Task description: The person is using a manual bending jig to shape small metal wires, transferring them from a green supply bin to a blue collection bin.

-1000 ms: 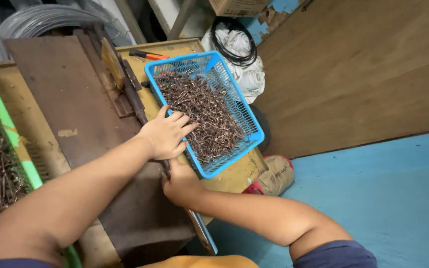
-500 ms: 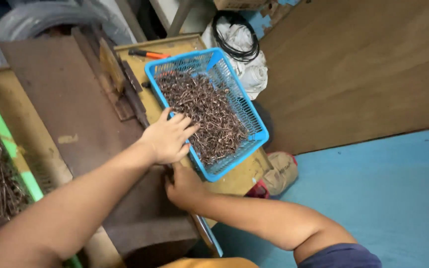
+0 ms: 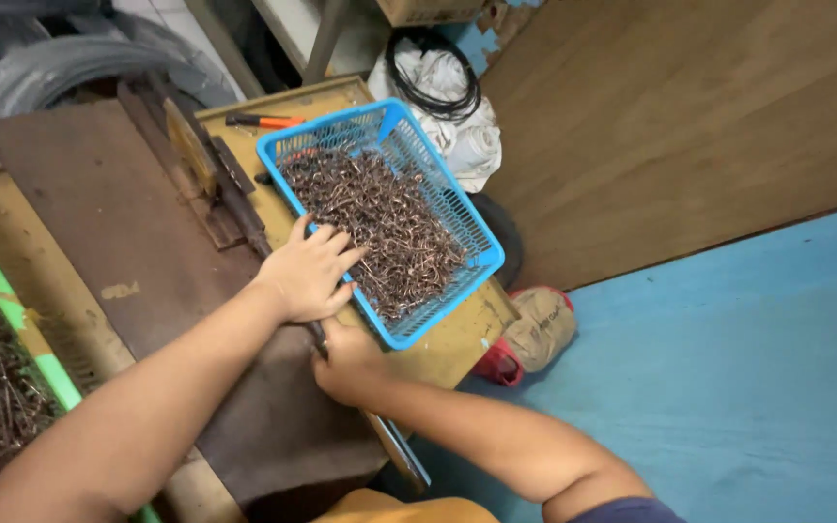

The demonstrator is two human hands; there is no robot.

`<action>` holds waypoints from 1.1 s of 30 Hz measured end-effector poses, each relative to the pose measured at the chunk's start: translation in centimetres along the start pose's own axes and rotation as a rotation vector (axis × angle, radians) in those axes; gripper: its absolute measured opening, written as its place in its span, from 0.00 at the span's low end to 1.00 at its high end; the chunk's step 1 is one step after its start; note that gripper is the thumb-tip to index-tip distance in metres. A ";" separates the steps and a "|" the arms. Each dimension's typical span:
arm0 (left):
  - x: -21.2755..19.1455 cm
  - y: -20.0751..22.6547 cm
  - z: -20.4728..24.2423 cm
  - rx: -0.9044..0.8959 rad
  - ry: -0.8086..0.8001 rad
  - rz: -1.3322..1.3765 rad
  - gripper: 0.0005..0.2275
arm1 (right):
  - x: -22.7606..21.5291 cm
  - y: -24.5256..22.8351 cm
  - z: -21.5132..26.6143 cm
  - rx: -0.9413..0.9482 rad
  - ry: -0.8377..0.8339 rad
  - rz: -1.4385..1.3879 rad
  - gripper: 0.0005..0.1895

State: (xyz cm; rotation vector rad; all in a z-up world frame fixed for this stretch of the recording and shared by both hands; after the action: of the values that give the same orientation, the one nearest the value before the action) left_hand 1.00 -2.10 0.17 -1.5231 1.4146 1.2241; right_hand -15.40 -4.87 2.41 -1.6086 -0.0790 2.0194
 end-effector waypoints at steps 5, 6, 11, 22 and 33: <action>0.3 0.2 0.4 -0.033 -0.025 -0.002 0.27 | -1.3 -1.3 0.1 -0.122 0.071 0.029 0.27; 0.2 0.1 0.1 -0.030 -0.022 -0.004 0.27 | -1.3 -1.0 -0.2 -0.121 0.076 0.030 0.27; -1.3 -0.4 1.6 -0.197 0.213 -0.149 0.13 | -1.2 -0.8 0.5 -0.045 -0.050 -0.103 0.18; -9.6 -14.6 11.5 -0.946 -0.056 0.162 0.21 | -4.1 -4.1 2.3 -0.044 -0.135 -0.045 0.43; -3.5 -15.8 11.8 -0.870 -0.062 0.158 0.13 | -11.3 -7.4 3.7 0.043 -0.322 -0.159 0.46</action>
State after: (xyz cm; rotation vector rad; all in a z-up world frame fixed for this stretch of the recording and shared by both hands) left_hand 14.76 12.39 -1.60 -1.9043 1.0013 2.1386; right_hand -14.55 -2.62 16.17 -1.1986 -0.2715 2.1204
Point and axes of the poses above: each hand's wrist, its own z-axis away from the middle knuckle, its own x-axis out of the palm, y = z × x, the point moved 2 cm from there along -z, towards the middle knuckle, and after that the axes turned 8 degrees about -y, right-handed, at the moved point
